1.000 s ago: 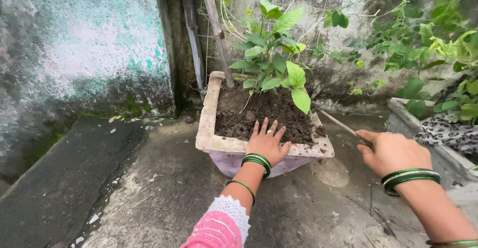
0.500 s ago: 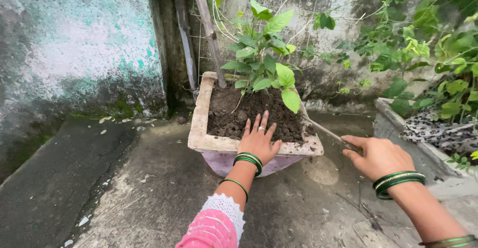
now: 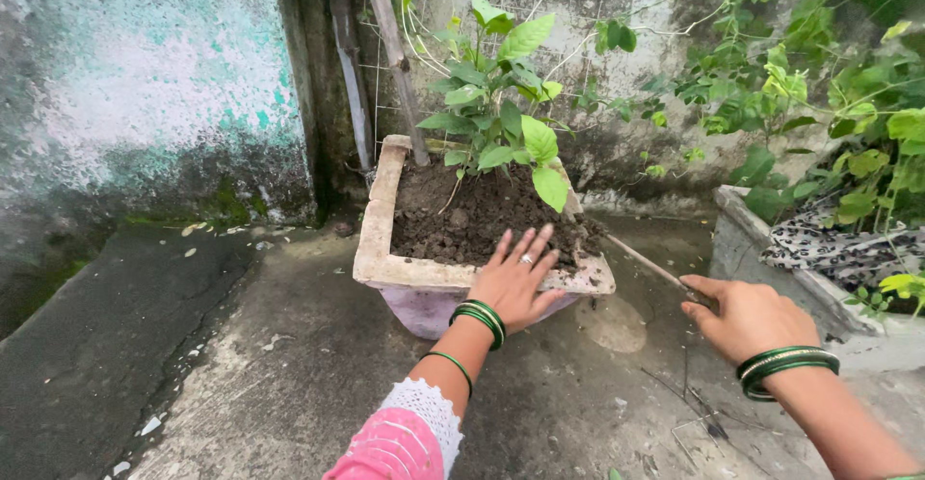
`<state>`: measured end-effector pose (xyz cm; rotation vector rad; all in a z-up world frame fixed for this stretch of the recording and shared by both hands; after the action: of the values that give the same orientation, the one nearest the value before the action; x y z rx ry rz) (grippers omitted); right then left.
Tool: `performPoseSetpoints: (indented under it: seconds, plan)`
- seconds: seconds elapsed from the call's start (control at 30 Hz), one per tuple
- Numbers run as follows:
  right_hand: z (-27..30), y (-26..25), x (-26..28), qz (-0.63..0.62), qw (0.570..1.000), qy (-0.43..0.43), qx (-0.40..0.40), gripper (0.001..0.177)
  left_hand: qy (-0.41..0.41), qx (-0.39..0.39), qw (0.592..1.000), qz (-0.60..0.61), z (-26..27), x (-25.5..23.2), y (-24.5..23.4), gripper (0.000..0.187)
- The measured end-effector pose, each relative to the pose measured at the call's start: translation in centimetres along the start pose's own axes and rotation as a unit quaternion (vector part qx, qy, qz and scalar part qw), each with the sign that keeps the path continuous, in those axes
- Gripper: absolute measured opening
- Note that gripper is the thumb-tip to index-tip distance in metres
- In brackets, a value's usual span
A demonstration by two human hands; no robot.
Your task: The person uses a screwdriver-like tool to loosen and cultivate the soil in a square potted plant, repeatedly pushing the tool into the dirt and smoothing the surface with their hand.
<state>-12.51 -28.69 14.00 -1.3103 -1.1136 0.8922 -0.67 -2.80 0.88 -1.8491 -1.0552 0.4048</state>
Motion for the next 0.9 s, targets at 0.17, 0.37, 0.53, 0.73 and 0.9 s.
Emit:
performPoseSetpoints:
  seconds: [0.17,0.37,0.53,0.73,0.9]
  plan:
    - [-0.8,2.1,-0.8,-0.019,0.999,0.018,-0.024,0.06,0.113,0.018,0.993,0.02,-1.3,-4.4,1.1,0.066]
    - [-1.1,4.4,-1.3,-0.035,0.999,0.017,-0.002,0.054,0.052,0.107,0.988,0.095,-2.2,-3.0,1.3,0.064]
    - [0.9,5.7,0.6,-0.077,0.996,-0.037,-0.035,0.052,-0.071,0.181,0.981,0.009,-2.4,-0.9,0.4,0.073]
    - [1.6,3.5,2.5,-0.128,0.992,-0.012,0.001,0.052,-0.178,0.091,0.979,0.049,-2.6,-0.9,0.4,0.074]
    - [0.8,1.5,1.7,-0.078,0.996,-0.025,-0.029,0.049,-0.12,0.096,0.988,0.003,-2.3,-1.7,1.6,0.08]
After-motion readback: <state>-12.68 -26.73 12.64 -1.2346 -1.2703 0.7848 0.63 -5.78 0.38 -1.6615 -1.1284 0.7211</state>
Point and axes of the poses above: each hand's wrist, its own z-axis away from the middle knuckle, its own y-axis out of the palm, x = y × z, the point moved 2 cm from there along -z, towards the middle knuckle, and after that the axes turned 11 degrees about -z, right-handed, at the moved point
